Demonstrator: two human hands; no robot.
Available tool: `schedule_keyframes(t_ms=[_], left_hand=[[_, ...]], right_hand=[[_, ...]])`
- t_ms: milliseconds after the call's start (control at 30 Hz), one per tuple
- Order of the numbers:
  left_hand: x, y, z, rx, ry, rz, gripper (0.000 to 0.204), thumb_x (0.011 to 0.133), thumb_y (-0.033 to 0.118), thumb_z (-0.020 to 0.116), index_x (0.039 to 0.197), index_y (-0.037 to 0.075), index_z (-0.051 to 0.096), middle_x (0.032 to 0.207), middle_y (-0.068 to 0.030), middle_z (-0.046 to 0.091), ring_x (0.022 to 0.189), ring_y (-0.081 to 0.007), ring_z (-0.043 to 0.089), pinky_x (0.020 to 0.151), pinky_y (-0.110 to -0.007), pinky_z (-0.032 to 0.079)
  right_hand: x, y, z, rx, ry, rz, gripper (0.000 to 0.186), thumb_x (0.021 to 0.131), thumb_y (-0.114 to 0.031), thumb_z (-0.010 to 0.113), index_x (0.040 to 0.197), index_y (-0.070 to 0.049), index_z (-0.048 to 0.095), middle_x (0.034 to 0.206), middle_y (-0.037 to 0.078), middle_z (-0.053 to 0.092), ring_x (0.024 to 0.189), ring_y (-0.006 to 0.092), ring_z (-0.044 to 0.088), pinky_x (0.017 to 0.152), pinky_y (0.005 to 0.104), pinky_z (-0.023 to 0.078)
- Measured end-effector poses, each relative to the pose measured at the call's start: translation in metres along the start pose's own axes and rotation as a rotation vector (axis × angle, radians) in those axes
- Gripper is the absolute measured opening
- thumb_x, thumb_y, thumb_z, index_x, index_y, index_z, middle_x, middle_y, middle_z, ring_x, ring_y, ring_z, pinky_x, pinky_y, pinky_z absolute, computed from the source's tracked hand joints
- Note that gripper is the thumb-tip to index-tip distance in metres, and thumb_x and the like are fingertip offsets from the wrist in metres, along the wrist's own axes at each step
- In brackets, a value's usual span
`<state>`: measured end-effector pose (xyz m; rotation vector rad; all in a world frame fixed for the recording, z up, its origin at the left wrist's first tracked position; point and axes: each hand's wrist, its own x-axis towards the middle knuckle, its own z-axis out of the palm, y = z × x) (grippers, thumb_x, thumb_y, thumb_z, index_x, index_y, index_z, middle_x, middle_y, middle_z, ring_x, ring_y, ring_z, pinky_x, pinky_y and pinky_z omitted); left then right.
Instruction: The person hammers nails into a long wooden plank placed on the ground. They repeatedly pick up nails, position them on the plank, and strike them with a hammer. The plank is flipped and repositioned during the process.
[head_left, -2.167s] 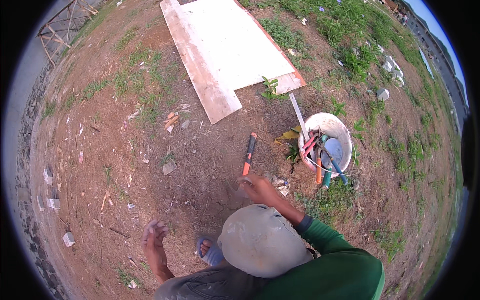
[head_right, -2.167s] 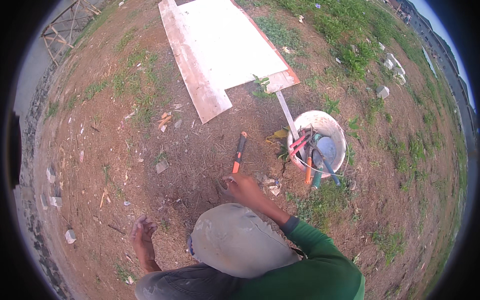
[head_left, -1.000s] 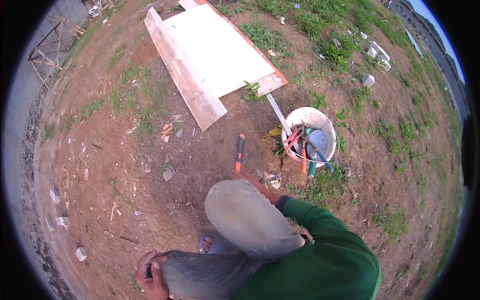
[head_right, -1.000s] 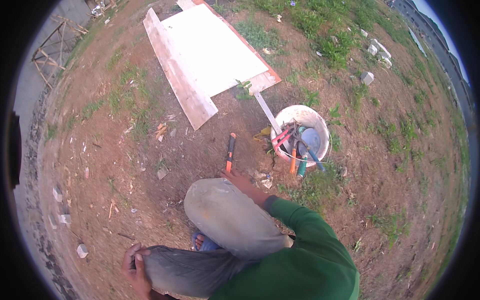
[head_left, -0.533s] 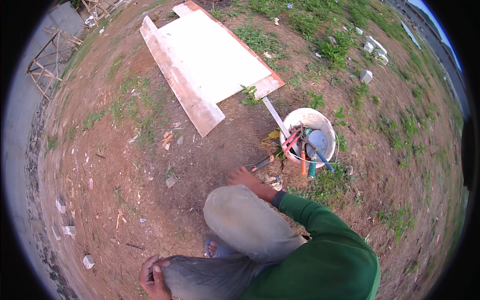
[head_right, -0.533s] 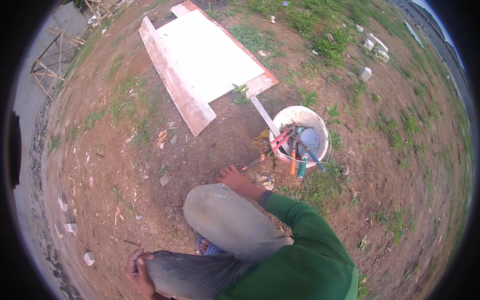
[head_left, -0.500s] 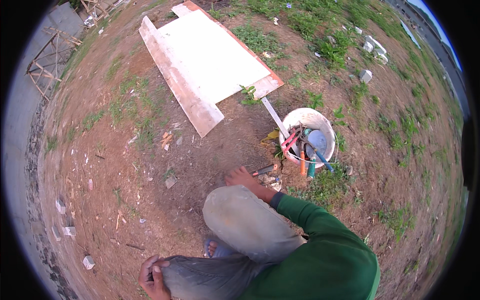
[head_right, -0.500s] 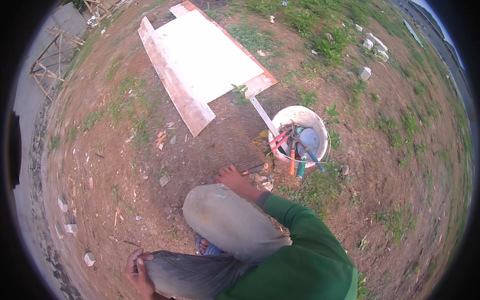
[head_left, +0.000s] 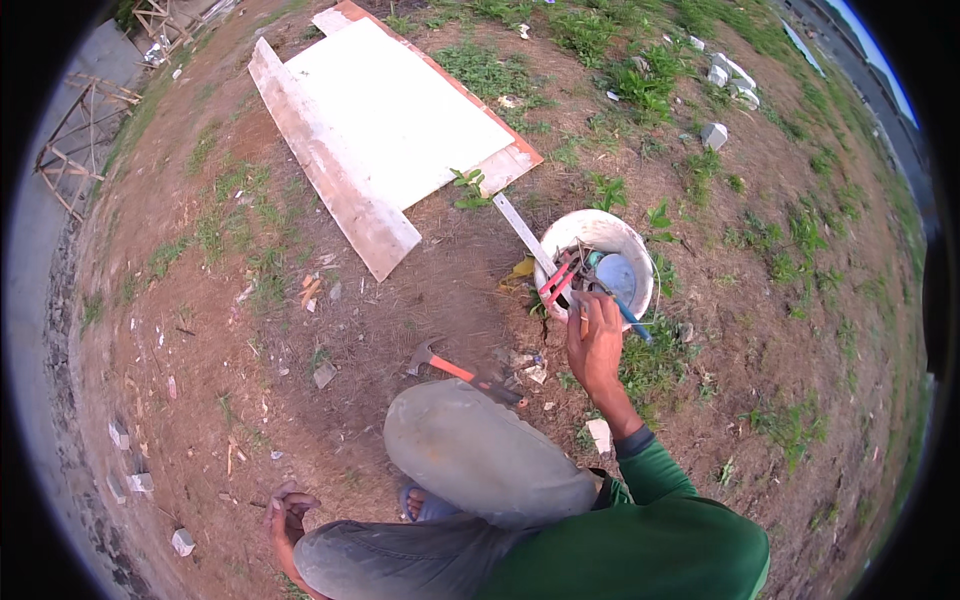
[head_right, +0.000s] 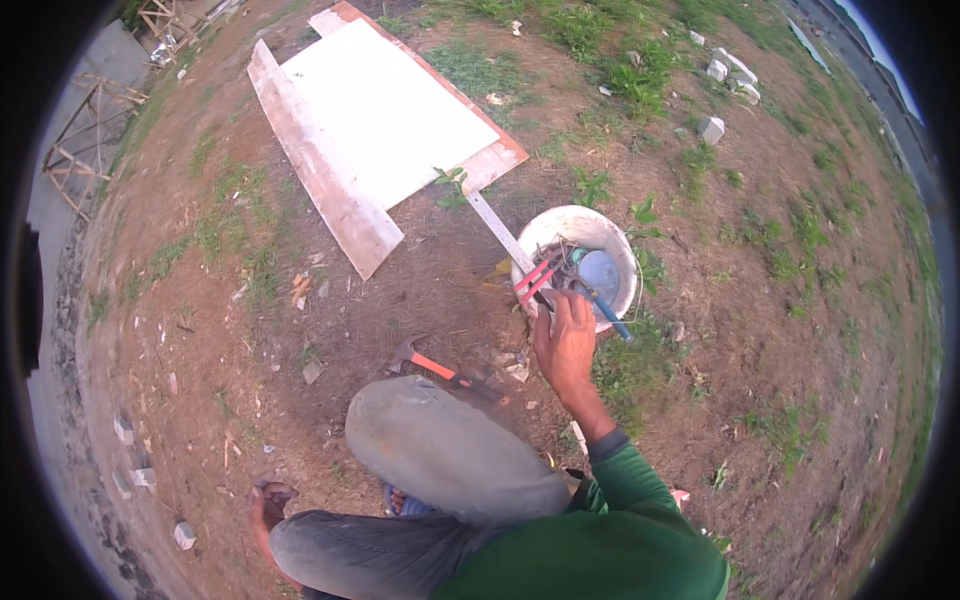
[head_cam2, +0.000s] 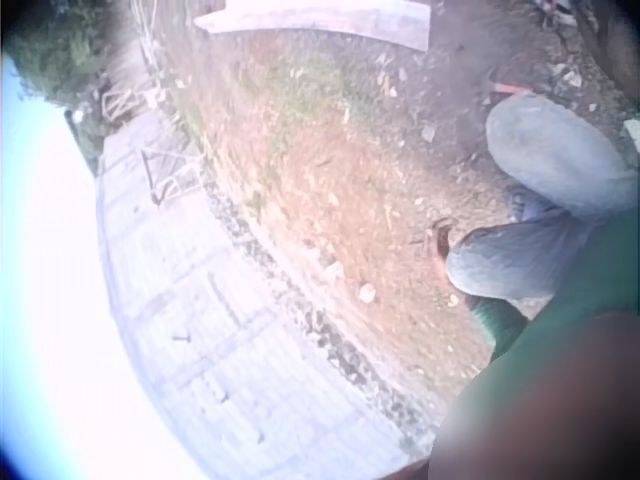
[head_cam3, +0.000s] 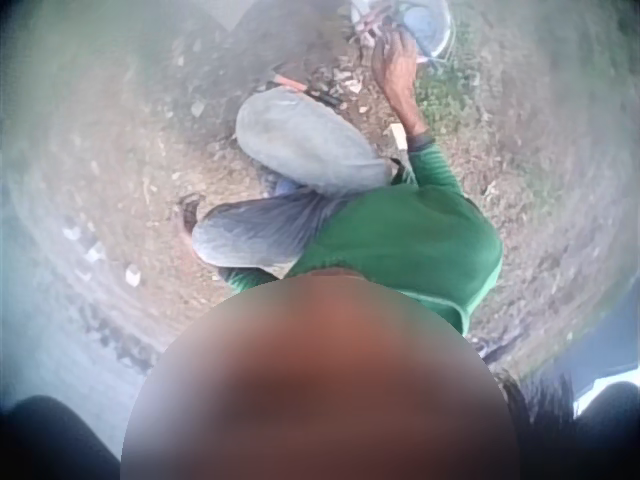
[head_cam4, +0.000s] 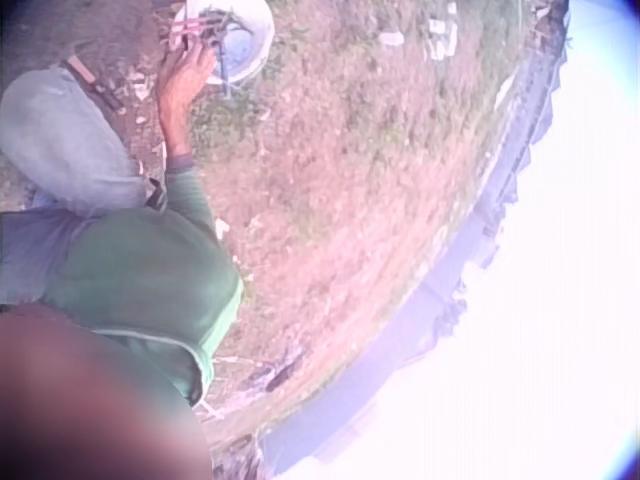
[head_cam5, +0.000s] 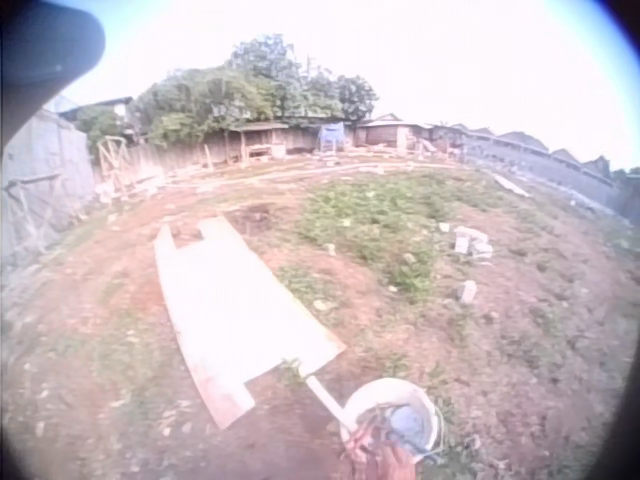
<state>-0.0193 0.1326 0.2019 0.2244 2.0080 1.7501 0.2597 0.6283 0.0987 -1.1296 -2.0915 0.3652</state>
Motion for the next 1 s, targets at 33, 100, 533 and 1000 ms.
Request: schedule_keyframes(t_ms=[33,100,533,1000], left_hand=[[0.024,-0.023,0.006,0.067,0.0,-0.058,0.052,0.107,0.045,0.064,0.128,-0.002,0.068,0.096,-0.011,0.075,0.091,-0.0216,0.071,0.091,-0.038,0.055],[0.07,-0.074,0.037,0.211,-0.077,-0.154,0.036,0.105,0.033,0.07,0.12,0.0,0.071,0.094,-0.0094,0.076,0.091,-0.0189,0.071,0.09,-0.033,0.055],[0.103,-0.242,0.285,1.143,-0.689,0.996,0.047,0.103,0.027,0.054,0.147,0.013,0.06,0.158,-0.0092,0.054,0.156,-0.0289,0.042,0.131,-0.06,0.025],[0.161,-0.146,0.239,0.288,-0.354,0.583,0.038,0.108,0.038,0.06,0.125,0.005,0.054,0.121,-0.0198,0.058,0.112,-0.0429,0.064,0.093,-0.054,0.051]], right_hand=[[0.008,0.015,-0.014,-0.14,0.093,0.065,0.034,0.094,-0.005,0.071,0.128,-0.004,0.066,0.115,0.017,0.067,0.109,0.0397,0.065,0.096,0.05,0.051],[0.015,0.044,-0.037,-0.401,0.152,0.19,0.042,0.095,-0.01,0.071,0.135,-0.002,0.06,0.117,0.02,0.067,0.109,0.0425,0.066,0.097,0.0517,0.051],[0.078,0.094,-0.032,0.185,-0.003,0.349,0.046,0.11,-0.019,0.051,0.147,0.008,0.053,0.109,0.023,0.072,0.088,0.0288,0.073,0.078,0.0418,0.059],[0.215,0.208,0.076,0.517,-0.034,0.76,0.061,0.105,-0.023,0.05,0.162,0.0,0.045,0.134,0.026,0.07,0.113,0.0343,0.071,0.092,0.0483,0.058]])
